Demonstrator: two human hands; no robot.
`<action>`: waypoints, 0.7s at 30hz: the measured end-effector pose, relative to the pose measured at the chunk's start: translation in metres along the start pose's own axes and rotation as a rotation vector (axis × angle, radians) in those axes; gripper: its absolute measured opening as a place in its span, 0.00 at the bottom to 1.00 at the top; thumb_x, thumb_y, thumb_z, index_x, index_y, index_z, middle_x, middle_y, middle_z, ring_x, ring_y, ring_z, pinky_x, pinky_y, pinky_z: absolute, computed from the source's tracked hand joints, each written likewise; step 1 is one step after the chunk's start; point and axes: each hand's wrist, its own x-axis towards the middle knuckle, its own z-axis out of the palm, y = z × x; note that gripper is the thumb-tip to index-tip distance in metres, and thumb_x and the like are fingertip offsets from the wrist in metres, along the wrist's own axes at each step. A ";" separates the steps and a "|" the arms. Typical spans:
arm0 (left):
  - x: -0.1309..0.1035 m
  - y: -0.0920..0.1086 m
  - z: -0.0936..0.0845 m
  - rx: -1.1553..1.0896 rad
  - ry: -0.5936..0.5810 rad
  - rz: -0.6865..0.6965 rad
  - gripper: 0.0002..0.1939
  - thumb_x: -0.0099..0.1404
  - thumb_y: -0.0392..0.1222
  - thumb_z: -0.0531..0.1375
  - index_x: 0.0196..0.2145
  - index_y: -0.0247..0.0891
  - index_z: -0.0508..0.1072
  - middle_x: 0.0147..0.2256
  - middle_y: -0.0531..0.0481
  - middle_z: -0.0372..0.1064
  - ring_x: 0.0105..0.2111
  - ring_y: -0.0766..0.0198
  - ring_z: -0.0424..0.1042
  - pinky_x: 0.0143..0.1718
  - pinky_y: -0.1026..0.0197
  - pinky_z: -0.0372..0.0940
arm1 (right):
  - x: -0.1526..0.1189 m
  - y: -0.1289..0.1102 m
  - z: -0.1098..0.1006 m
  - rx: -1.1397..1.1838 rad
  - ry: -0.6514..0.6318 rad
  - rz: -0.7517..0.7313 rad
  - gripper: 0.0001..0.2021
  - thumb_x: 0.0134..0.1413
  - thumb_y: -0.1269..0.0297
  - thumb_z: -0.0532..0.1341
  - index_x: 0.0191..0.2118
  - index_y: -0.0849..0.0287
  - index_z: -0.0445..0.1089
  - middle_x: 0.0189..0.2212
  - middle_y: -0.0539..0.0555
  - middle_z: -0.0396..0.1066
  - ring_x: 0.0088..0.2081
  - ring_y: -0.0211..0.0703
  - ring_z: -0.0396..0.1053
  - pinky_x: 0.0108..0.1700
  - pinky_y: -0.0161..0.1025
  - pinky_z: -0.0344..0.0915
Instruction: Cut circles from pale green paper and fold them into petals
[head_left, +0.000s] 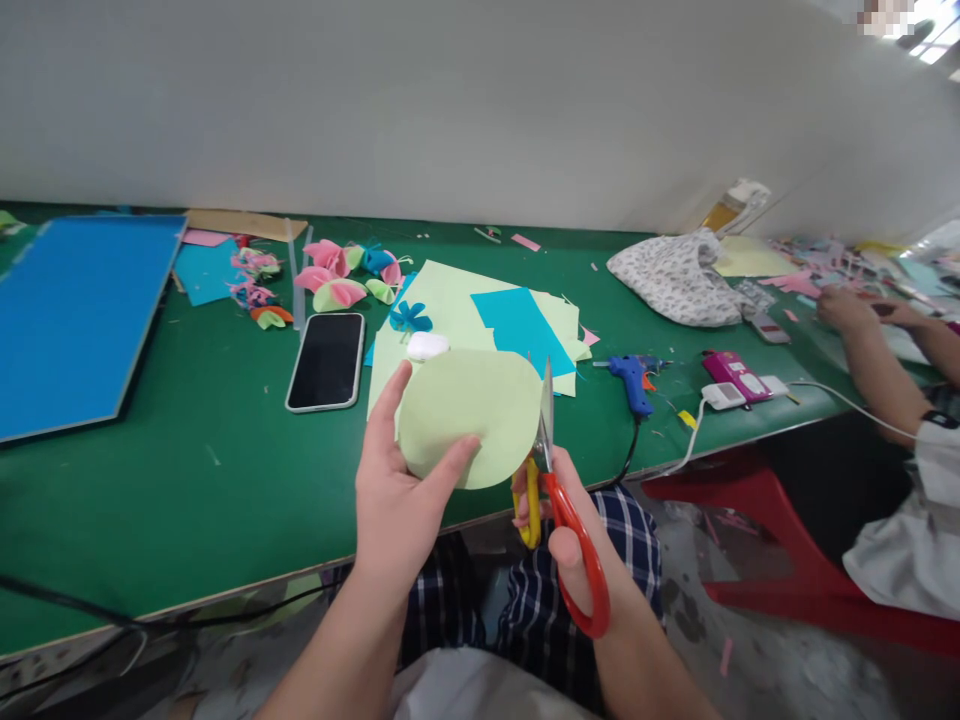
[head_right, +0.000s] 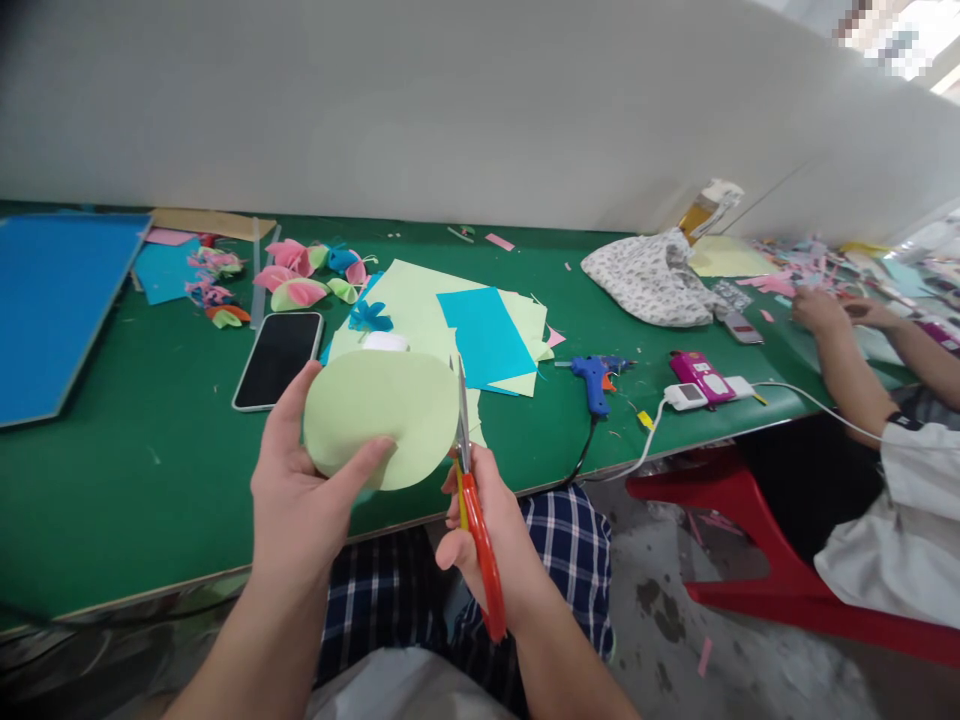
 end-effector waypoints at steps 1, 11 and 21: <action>0.000 0.000 0.000 -0.002 0.003 0.001 0.44 0.52 0.41 0.73 0.64 0.55 0.62 0.64 0.47 0.61 0.59 0.45 0.67 0.57 0.46 0.68 | 0.000 0.001 0.000 0.009 0.000 0.003 0.51 0.28 0.22 0.61 0.55 0.52 0.61 0.39 0.51 0.63 0.32 0.42 0.59 0.36 0.40 0.61; 0.005 0.001 0.000 -0.117 0.007 -0.025 0.46 0.51 0.39 0.74 0.64 0.54 0.62 0.60 0.45 0.68 0.50 0.52 0.76 0.43 0.58 0.76 | -0.001 0.001 0.000 0.039 0.009 0.062 0.50 0.26 0.22 0.62 0.53 0.51 0.63 0.37 0.49 0.59 0.30 0.39 0.56 0.33 0.39 0.59; 0.007 0.009 0.000 -0.123 0.023 -0.030 0.42 0.53 0.39 0.72 0.63 0.48 0.63 0.58 0.42 0.68 0.45 0.52 0.79 0.39 0.55 0.77 | 0.003 0.009 -0.004 0.028 -0.003 0.061 0.49 0.22 0.21 0.61 0.49 0.51 0.64 0.34 0.48 0.59 0.26 0.36 0.54 0.29 0.38 0.58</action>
